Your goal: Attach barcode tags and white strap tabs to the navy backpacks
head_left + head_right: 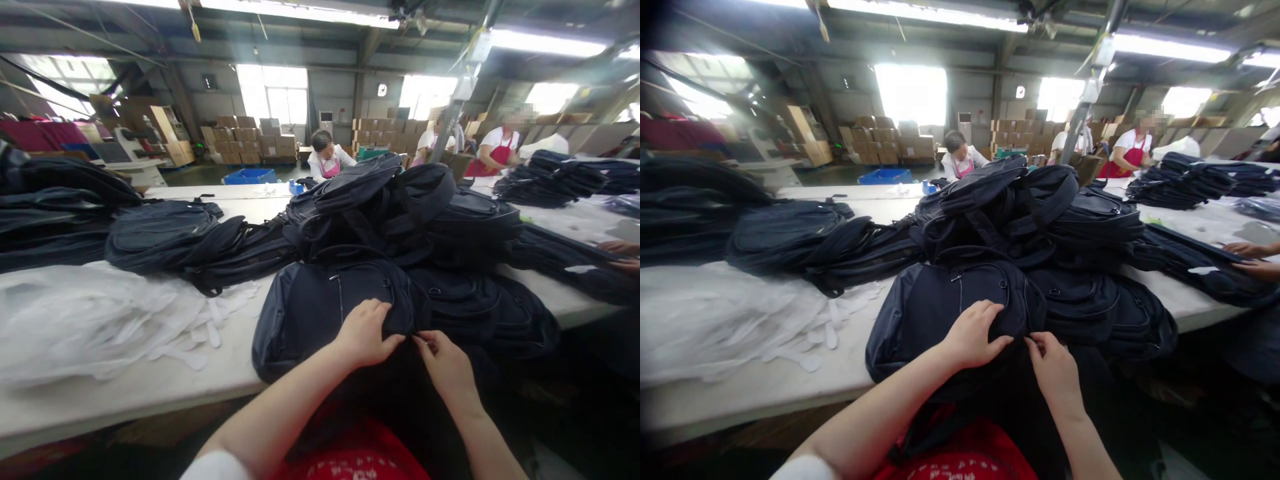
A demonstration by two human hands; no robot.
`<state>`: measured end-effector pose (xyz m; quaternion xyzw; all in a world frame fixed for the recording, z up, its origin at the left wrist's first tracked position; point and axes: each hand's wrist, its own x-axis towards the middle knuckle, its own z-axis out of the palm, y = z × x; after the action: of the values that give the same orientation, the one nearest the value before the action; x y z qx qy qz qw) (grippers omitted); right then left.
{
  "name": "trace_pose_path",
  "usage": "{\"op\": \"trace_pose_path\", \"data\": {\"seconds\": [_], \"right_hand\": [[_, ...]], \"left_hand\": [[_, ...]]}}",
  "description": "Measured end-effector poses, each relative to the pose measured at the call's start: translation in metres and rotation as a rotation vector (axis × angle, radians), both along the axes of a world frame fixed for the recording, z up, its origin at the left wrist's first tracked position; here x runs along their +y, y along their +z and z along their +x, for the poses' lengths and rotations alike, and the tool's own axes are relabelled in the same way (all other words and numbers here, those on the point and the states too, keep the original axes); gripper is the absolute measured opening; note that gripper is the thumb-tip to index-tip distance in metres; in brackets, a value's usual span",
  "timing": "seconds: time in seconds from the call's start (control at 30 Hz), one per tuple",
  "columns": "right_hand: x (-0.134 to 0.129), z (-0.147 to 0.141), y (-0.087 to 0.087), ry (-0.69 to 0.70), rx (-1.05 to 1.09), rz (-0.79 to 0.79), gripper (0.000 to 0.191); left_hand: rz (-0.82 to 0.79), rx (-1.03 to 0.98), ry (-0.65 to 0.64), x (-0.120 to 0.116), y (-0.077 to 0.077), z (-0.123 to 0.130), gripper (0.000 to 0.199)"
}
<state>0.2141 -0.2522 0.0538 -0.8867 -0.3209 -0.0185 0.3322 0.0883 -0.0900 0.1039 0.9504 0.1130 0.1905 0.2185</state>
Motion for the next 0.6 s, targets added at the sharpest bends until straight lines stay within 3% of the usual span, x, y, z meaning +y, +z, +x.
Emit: {"op": "trace_pose_path", "data": {"seconds": [0.1, 0.2, 0.33, 0.47, 0.53, 0.6], "right_hand": [[-0.009, 0.005, 0.001, 0.036, 0.065, -0.003, 0.032], [-0.019, 0.007, -0.002, 0.032, 0.078, -0.004, 0.031], [-0.026, 0.01, -0.009, 0.058, 0.15, 0.075, 0.033], [-0.023, 0.012, -0.018, 0.082, 0.381, 0.237, 0.042], [-0.022, 0.013, -0.021, 0.078, 0.482, 0.308, 0.045], [-0.022, 0.014, -0.023, 0.067, 0.532, 0.331, 0.046]], "left_hand": [[0.096, 0.145, 0.022, -0.008, 0.004, 0.037, 0.048], [0.098, 0.276, -0.009, -0.015, 0.001, 0.056, 0.045], [0.045, 0.37, 0.039, -0.019, 0.0, 0.057, 0.054], [0.086, 0.215, 0.168, -0.023, 0.008, 0.055, 0.072], [0.104, 0.253, 0.145, -0.028, 0.011, 0.058, 0.068], [0.092, 0.427, 0.062, -0.032, 0.012, 0.065, 0.056]]}}
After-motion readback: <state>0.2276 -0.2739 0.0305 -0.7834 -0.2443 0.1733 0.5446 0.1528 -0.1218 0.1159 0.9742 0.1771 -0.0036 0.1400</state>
